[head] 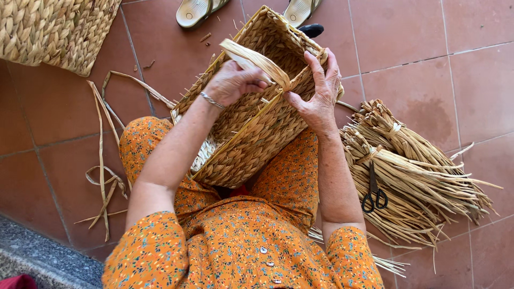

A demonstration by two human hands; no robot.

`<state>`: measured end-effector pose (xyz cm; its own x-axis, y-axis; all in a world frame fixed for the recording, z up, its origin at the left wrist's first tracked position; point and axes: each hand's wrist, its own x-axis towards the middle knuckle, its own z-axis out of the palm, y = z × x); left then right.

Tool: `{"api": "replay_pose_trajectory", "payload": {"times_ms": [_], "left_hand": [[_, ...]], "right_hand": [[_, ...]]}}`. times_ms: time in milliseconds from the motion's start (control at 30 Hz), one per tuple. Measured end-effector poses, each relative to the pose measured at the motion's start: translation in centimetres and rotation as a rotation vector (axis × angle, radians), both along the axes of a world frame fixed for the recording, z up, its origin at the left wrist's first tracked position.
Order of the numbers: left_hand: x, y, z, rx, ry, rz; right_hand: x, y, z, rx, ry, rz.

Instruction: The person sits on the floor with a woven water-hyacinth basket on their lap and weaves flat straw strips into the basket's rim, tucking and pulling each strip by hand to secure the edge, working around the rim one strip at a time.

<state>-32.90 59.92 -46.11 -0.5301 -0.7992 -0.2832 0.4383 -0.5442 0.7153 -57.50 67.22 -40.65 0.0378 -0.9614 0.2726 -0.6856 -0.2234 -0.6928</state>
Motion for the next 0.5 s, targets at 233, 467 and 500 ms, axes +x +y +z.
{"api": "replay_pose_trajectory", "payload": {"times_ms": [233,467,500], "left_hand": [[-2.6,-0.1,-0.6,0.016,-0.026,-0.072],[-2.7,-0.3,-1.1,0.065,-0.035,-0.042],[-2.8,-0.3,-1.2,0.055,-0.042,-0.058]], "right_hand": [[0.1,-0.1,-0.1,-0.015,-0.004,0.007],[0.1,-0.1,-0.3,-0.011,0.003,0.004],[0.0,0.0,-0.4,-0.014,0.003,0.006]]}}
